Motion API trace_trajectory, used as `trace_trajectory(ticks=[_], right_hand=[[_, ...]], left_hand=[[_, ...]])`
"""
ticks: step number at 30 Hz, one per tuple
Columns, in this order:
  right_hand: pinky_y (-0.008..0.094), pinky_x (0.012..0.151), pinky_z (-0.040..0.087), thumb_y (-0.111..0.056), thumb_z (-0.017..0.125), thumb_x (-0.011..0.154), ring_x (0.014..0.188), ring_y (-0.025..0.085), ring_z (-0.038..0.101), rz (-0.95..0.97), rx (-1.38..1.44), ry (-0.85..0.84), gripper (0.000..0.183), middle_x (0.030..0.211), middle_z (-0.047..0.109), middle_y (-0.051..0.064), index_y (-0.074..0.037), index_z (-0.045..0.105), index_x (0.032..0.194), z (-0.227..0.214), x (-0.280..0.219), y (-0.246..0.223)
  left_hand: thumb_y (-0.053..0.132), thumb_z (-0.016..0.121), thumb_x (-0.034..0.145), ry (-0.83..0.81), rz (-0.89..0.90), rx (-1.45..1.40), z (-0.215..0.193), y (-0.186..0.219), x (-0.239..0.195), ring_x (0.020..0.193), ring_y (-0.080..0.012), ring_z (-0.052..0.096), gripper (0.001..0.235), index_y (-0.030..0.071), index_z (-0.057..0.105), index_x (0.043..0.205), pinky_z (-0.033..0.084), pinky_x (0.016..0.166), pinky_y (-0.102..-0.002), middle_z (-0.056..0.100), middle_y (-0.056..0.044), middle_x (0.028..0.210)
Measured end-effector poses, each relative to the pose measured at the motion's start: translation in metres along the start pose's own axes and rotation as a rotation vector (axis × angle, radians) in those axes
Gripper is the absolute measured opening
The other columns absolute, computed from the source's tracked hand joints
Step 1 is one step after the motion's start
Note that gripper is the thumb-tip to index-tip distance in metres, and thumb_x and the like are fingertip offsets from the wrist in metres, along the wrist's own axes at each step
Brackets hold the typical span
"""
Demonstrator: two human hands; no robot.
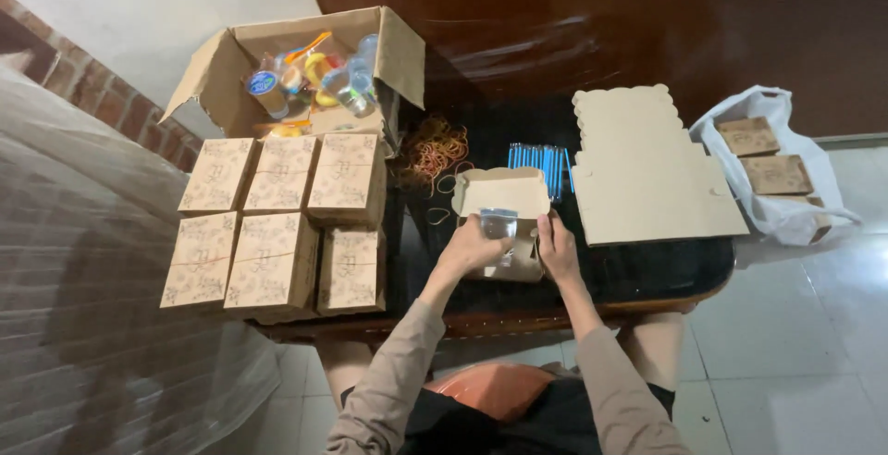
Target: Assembling cardboard boxes and filling them with small plastic containers at a steady pace.
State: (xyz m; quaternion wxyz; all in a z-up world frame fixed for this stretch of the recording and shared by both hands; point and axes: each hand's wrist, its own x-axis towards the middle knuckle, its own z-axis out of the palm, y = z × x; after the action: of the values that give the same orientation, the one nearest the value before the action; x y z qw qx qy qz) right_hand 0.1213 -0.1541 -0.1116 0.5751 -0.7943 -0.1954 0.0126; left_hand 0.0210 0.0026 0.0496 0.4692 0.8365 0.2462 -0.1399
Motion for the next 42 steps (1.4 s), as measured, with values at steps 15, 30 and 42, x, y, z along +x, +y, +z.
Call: trace_trajectory(ticks=[15, 30, 42], right_hand=[[0.053, 0.095, 0.048, -0.044, 0.045, 0.112, 0.110, 0.042, 0.065, 0.083, 0.041, 0.006, 0.051, 0.104, 0.071, 0.029, -0.001, 0.068, 0.101, 0.004, -0.002, 0.041], [0.051, 0.094, 0.046, -0.045, 0.041, 0.113, 0.104, 0.032, 0.065, 0.042, 0.114, -0.025, 0.054, 0.097, 0.070, 0.024, -0.001, 0.068, 0.096, 0.000, -0.002, 0.033], [0.043, 0.095, 0.049, -0.032, 0.066, 0.100, 0.102, 0.025, 0.067, 0.040, 0.180, 0.090, 0.030, 0.104, 0.073, 0.016, -0.006, 0.072, 0.114, -0.023, -0.010, -0.031]], left_hand=[[0.056, 0.071, 0.072, -0.056, -0.013, 0.029, 0.032, 0.000, 0.009, 0.129, -0.0391, 0.060, 0.081, -0.002, 0.065, 0.128, 0.050, 0.106, -0.052, 0.068, -0.028, 0.125], [0.044, 0.063, 0.089, 0.070, 0.075, 0.069, 0.070, -0.033, 0.044, 0.112, -0.0397, 0.069, 0.057, -0.003, 0.070, 0.120, 0.057, 0.089, -0.050, 0.073, -0.026, 0.103], [0.045, 0.063, 0.089, 0.089, 0.091, -0.059, 0.055, -0.026, 0.016, 0.119, -0.0371, 0.067, 0.075, -0.009, 0.053, 0.140, 0.056, 0.093, -0.054, 0.074, -0.022, 0.113]])
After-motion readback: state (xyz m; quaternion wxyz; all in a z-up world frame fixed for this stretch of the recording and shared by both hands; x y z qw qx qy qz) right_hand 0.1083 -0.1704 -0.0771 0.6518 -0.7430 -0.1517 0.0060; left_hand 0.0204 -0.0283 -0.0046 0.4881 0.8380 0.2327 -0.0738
